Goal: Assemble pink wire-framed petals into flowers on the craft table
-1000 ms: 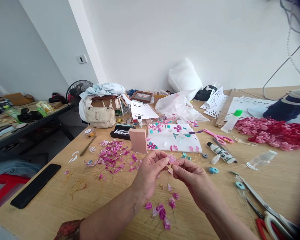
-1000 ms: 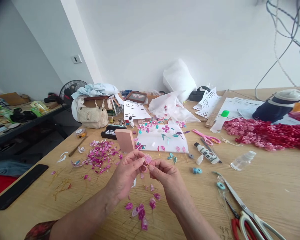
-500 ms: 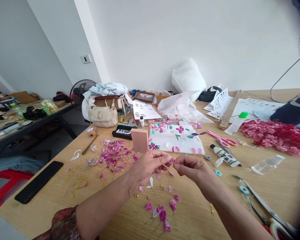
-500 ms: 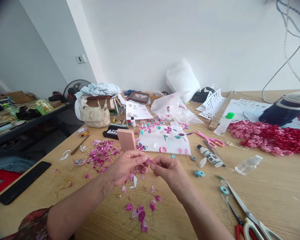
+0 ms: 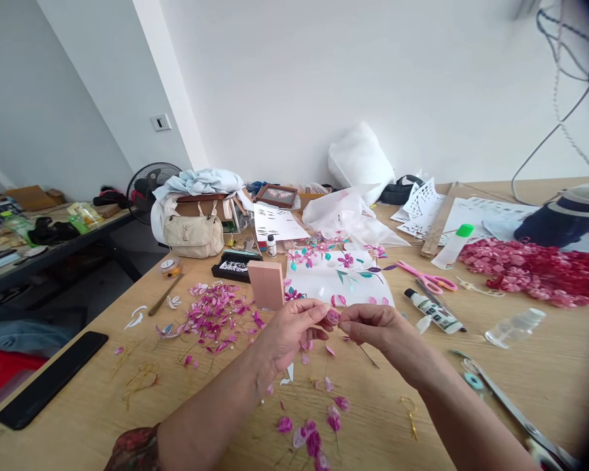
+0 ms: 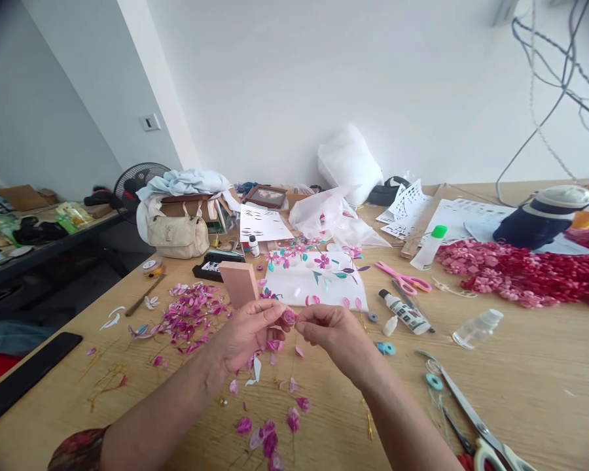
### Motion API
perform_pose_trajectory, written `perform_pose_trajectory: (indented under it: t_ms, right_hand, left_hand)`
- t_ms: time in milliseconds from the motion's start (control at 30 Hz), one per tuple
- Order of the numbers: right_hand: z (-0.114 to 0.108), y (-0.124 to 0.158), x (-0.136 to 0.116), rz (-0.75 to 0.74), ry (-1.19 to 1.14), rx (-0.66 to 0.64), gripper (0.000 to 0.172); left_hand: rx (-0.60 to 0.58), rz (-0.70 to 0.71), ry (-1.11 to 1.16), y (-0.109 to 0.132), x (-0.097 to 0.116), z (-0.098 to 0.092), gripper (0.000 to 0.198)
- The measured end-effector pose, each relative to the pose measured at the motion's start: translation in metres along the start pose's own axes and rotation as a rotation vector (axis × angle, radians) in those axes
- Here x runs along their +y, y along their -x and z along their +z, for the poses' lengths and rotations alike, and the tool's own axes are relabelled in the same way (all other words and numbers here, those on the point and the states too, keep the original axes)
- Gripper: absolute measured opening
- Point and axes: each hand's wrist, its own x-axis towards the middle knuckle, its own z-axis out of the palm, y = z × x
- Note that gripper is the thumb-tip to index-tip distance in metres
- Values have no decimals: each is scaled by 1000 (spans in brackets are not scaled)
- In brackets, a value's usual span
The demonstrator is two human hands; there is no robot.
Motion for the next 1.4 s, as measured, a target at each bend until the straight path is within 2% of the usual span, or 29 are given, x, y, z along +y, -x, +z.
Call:
perform_pose_trajectory:
  t_ms: [233, 500, 600, 933, 1133, 1233, 1400]
  right_hand:
    - [-8, -3, 5, -13, 62, 55, 11]
    - [-16, -2, 7, -32, 231, 72, 16]
    - [-16, -2, 9, -16, 216, 43, 17]
    - [2, 4, 30, 84, 138, -17, 14]
    - [12, 18, 46, 111, 73, 34, 18]
    - [15, 24, 51, 132, 42, 47, 17]
    - [15, 29, 58, 168, 1, 47, 14]
  left_hand:
    - [-8, -6, 55, -9, -7, 2, 26]
    - [-23, -35, 121, -17, -16, 3, 25]
    - [-32, -48, 149, -14, -19, 3, 25]
    - [113, -197, 254, 9, -41, -7, 23]
    - [97, -196, 283, 18, -55, -8, 21]
    - [109, -194, 305, 20, -60, -8, 19]
    - [66, -221, 268, 22, -65, -7, 22]
